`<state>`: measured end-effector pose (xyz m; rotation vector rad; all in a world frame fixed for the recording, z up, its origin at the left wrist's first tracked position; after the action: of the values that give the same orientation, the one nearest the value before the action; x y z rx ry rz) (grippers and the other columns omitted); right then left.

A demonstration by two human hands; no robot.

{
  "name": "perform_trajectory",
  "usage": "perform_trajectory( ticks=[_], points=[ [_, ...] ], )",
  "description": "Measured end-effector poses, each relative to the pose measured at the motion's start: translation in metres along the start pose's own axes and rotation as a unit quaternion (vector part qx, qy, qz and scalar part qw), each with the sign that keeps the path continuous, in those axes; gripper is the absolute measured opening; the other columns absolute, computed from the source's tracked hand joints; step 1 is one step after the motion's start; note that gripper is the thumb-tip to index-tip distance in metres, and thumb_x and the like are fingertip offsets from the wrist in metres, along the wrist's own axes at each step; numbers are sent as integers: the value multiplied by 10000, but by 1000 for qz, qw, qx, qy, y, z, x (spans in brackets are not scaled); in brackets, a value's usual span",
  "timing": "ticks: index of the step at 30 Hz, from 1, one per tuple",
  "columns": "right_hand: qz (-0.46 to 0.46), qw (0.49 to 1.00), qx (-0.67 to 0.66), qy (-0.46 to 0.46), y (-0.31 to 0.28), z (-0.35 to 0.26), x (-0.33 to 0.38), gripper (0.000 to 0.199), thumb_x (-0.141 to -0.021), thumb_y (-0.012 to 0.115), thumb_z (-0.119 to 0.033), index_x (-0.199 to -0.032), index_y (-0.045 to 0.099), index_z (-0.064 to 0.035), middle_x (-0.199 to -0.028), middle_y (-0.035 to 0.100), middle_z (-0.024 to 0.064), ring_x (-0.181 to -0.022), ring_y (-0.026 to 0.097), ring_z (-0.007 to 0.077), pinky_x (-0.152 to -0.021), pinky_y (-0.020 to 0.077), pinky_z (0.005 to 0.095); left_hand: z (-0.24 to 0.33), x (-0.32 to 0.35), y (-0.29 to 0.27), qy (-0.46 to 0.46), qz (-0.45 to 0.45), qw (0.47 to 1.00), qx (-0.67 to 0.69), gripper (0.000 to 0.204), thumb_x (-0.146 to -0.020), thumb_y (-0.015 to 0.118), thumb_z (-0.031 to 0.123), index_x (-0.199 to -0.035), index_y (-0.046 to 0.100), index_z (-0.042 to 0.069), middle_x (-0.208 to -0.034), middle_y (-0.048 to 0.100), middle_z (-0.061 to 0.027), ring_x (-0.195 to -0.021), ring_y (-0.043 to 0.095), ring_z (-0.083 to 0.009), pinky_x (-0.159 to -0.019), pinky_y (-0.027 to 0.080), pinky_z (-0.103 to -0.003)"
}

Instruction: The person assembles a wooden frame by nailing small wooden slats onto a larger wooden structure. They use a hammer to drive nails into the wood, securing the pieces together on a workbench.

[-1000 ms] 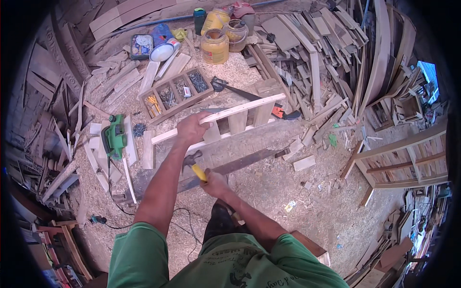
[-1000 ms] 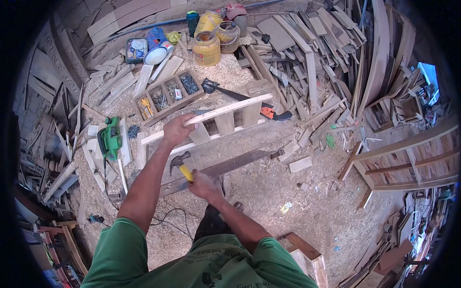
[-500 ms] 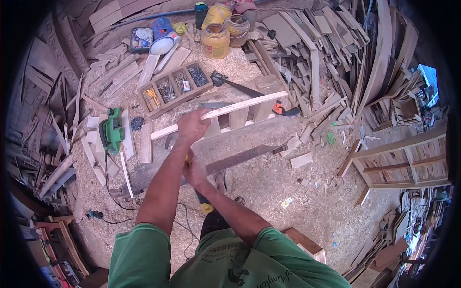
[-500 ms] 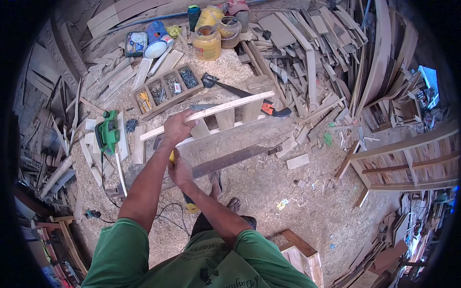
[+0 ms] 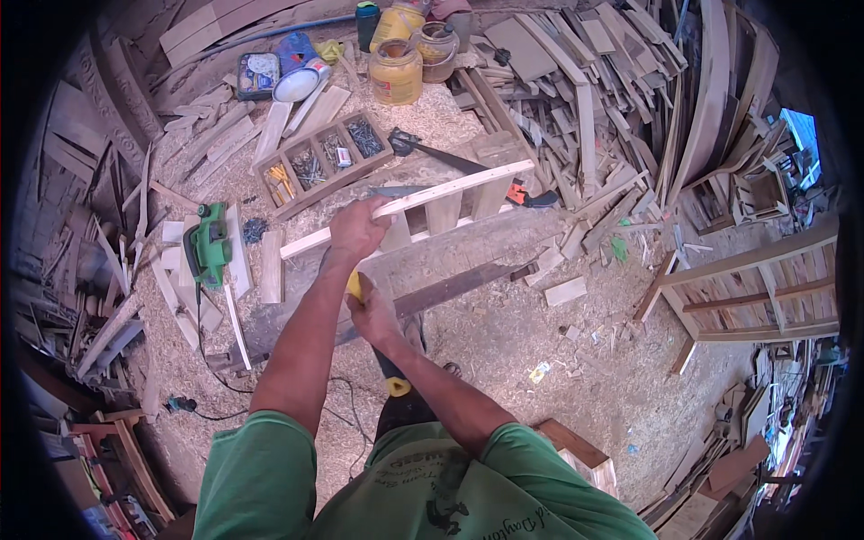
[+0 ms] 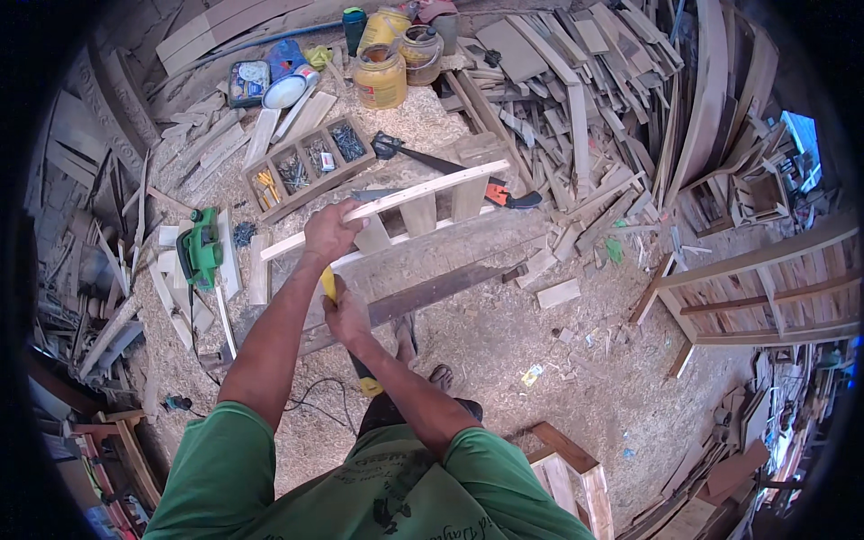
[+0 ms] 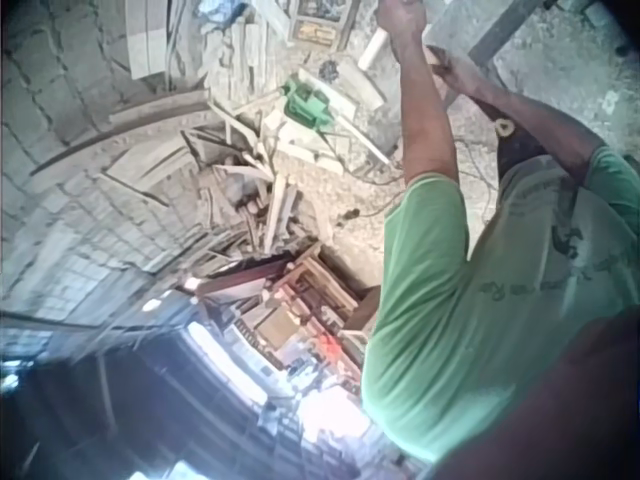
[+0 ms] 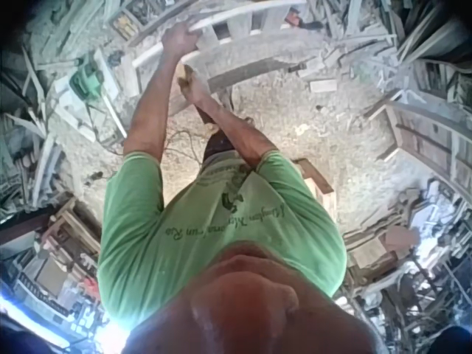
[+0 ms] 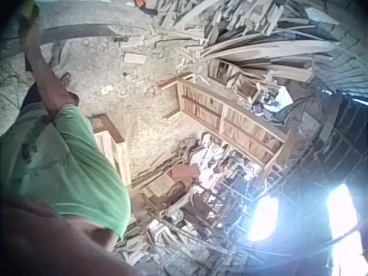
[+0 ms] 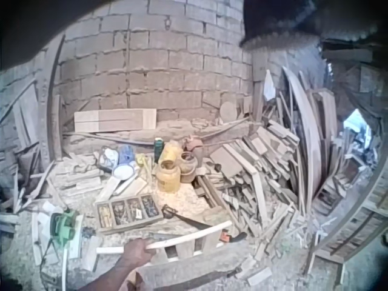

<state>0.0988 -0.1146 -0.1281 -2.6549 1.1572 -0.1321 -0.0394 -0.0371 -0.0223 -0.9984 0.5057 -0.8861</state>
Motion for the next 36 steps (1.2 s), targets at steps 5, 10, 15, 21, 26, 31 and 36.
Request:
perform_trajectory(
  ticks=[5,10,15,21,26,31,36],
  points=[
    [-80,995,63,17,-49,1,7,482,-1016,665,-247,-1453,556,-74,-1071,751,316,-1007,715,563,-866,555,652,7,1,-4,-10,-23,1000,7,436,-953,789,445,-1341,773,247,-1170,821,-159,-1100,773,-388,-964,581,-504],
    [-43,995,62,72,-109,-7,29,453,-1037,688,-312,-1400,582,-63,-1003,739,332,-939,721,560,-805,566,627,0,0,-1,17,-7,1000,-5,402,-951,795,438,-1319,760,280,-1060,803,-173,-1075,758,-411,-951,573,-551],
    [35,999,31,19,-190,-61,17,567,-1103,629,-270,-1618,482,-83,-901,730,317,-785,718,534,-708,538,632,1,12,12,20,45,998,-42,415,-926,813,399,-1316,768,263,-1039,769,-213,-1027,746,-431,-938,572,-556],
    [99,966,240,7,-226,-79,-31,656,-1127,587,-202,-1725,339,-98,-883,734,302,-760,718,524,-692,541,618,16,14,2,49,44,997,-34,448,-945,799,453,-1296,792,174,-951,764,-225,-943,748,-419,-887,566,-548],
    [126,958,259,-20,-222,-69,-46,635,-1106,629,-164,-1683,375,-91,-831,722,291,-702,696,532,-621,513,623,-15,-17,-1,45,-43,996,71,462,-1039,706,561,-1176,813,133,-905,763,-207,-884,748,-413,-815,563,-528],
    [140,951,276,21,-213,-73,-41,549,-1088,660,-137,-1596,467,-59,-779,700,262,-662,703,482,-585,520,585,-73,-153,-2,35,-6,993,116,377,-1036,695,440,-1094,818,89,-979,775,-233,-967,754,-456,-876,581,-547],
    [106,957,190,191,-208,-99,-38,427,-1082,645,-168,-1496,613,-67,-1031,765,255,-878,742,481,-758,590,566,-181,-280,58,233,87,948,-197,158,-874,726,219,-947,775,88,-927,746,-185,-889,726,-418,-777,570,-565]
  ],
)
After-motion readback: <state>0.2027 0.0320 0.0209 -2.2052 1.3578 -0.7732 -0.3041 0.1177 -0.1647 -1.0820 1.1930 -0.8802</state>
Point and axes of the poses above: each hand's wrist, its own x-axis away from the middle knuckle, its own y-axis out of the palm, z = x × y, the point moved 1 cm from there along -x, towards the middle knuckle
